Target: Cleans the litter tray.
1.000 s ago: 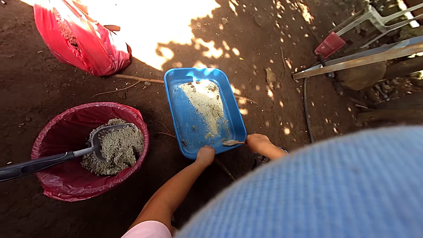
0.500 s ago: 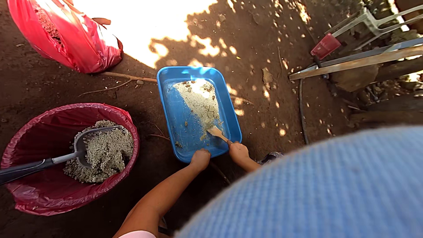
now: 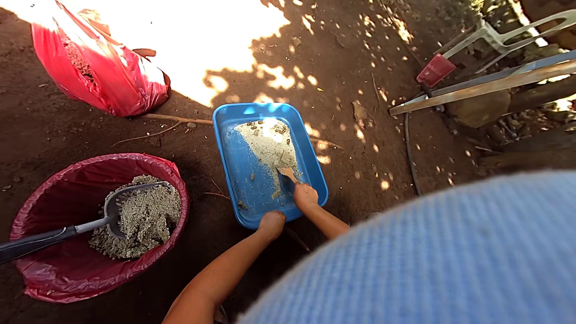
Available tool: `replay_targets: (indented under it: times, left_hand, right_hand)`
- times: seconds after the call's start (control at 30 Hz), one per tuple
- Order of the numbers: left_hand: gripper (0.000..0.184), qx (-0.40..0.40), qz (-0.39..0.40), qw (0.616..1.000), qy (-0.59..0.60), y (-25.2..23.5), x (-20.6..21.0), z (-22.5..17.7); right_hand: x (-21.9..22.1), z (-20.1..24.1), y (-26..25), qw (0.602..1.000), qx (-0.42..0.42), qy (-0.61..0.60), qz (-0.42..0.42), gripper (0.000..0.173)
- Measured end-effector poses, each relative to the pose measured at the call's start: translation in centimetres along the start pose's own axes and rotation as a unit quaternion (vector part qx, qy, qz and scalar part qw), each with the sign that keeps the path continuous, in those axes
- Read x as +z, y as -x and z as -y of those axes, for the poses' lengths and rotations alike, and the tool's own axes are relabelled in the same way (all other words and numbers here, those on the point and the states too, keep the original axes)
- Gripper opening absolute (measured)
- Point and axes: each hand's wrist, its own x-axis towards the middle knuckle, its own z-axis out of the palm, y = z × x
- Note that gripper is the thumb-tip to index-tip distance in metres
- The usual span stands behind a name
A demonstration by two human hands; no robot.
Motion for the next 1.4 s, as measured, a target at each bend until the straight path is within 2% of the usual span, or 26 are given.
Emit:
replay_targets:
  times: [0.1, 0.17, 0.4, 0.53, 0.6, 0.67, 0.73, 0.83, 0.9, 1.0, 1.17, 1.3, 1.4]
  left_hand:
    - [0.031, -0.001, -0.006, 1.000, 0.001, 0.2, -0.4, 0.0]
    - [0.032, -0.004, -0.005, 1.000, 0.017, 0.7, -0.7, -0.2]
    - [0.032, 0.013, -0.022, 0.999, 0.025, 0.5, 1.4, 0.5]
    - [0.032, 0.009, -0.014, 0.999, 0.035, 1.0, 0.9, 0.1]
    - [0.033, 0.000, -0.019, 0.999, 0.036, 0.6, 0.7, 0.4]
    - [0.032, -0.002, -0.019, 0.999, 0.038, 0.1, 1.1, 0.3]
    - [0.031, -0.006, -0.018, 0.999, 0.038, -0.1, 1.3, 0.0]
    - [0.030, -0.007, -0.022, 0.999, 0.028, 0.1, 1.4, -0.1]
    - [0.032, -0.008, -0.021, 0.999, 0.024, 0.0, 1.1, -0.1]
    - [0.033, -0.002, -0.014, 1.000, 0.018, 0.2, 1.3, -0.1]
    - [0.031, 0.008, -0.011, 1.000, 0.013, 0.4, 0.9, 0.0]
    - [0.033, 0.006, -0.014, 1.000, 0.013, 0.6, 1.3, 0.0]
    - [0.031, -0.001, -0.029, 0.999, 0.023, 0.5, 1.5, 0.4]
  right_hand:
    - [2.1, -0.5, -2.1, 1.000, 0.003, -0.012, -0.023, 0.046]
    - [1.5, 0.5, -3.4, 0.999, -0.004, -0.037, -0.036, 0.044]
    - [-7.3, 4.6, -10.0, 0.992, -0.027, -0.094, -0.083, 0.034]
    - [-9.6, 2.1, -14.7, 0.968, -0.061, -0.238, -0.048, 0.035]
    - [-10.3, 0.6, -16.4, 0.960, -0.076, -0.269, -0.029, 0.035]
    - [-10.3, -1.3, -14.2, 0.972, -0.096, -0.214, -0.027, 0.035]
    - [-9.0, -3.5, -7.6, 0.987, -0.110, -0.114, -0.009, 0.035]
    - [-4.0, -5.5, 2.3, 0.995, -0.086, 0.040, 0.045, 0.038]
    - [0.0, -5.6, 4.0, 0.994, -0.059, 0.070, 0.061, 0.046]
    - [2.7, -3.4, 1.1, 0.995, -0.071, 0.066, 0.019, 0.053]
    - [-4.0, 5.6, -3.9, 0.998, -0.065, -0.015, -0.004, 0.042]
    - [-6.6, 6.7, -7.7, 0.994, -0.071, -0.049, -0.060, 0.036]
    - [-8.8, 6.9, -12.0, 0.981, -0.051, -0.181, -0.057, 0.035]
